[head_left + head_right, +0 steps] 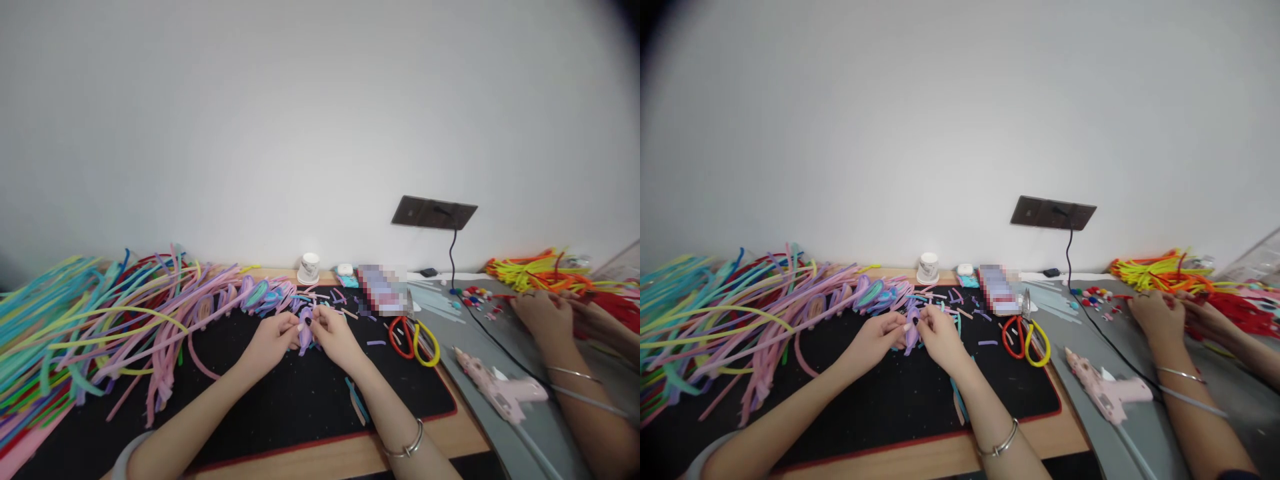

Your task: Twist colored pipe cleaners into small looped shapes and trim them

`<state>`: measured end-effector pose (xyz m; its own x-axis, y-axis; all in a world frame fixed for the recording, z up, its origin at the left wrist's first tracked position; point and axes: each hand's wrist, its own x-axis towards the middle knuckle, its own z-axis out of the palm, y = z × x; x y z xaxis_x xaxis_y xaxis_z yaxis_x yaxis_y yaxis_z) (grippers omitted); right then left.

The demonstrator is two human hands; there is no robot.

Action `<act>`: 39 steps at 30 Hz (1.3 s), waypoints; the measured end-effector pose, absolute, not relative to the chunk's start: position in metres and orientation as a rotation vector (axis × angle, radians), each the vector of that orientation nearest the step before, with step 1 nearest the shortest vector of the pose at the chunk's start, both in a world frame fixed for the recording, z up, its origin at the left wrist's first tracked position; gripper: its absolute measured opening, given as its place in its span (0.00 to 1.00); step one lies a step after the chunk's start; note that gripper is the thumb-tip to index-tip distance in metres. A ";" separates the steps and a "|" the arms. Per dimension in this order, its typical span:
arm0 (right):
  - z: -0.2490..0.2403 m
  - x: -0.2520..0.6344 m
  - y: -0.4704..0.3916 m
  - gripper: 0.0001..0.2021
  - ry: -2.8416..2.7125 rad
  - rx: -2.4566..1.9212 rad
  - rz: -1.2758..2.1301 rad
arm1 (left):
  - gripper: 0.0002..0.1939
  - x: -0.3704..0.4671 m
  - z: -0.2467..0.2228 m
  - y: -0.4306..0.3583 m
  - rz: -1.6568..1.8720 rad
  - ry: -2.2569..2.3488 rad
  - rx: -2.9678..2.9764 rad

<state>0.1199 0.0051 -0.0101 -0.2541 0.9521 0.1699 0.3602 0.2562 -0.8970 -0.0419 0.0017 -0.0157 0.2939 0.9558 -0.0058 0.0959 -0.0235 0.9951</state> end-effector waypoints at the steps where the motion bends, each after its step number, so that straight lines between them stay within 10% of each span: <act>1: -0.010 0.120 0.005 0.05 -1.757 -1.178 1.003 | 0.10 -0.042 -0.016 0.002 0.939 1.039 1.421; 39: -0.001 0.129 0.005 0.14 -2.057 -1.097 1.074 | 0.22 -0.039 -0.019 -0.006 0.727 0.929 1.521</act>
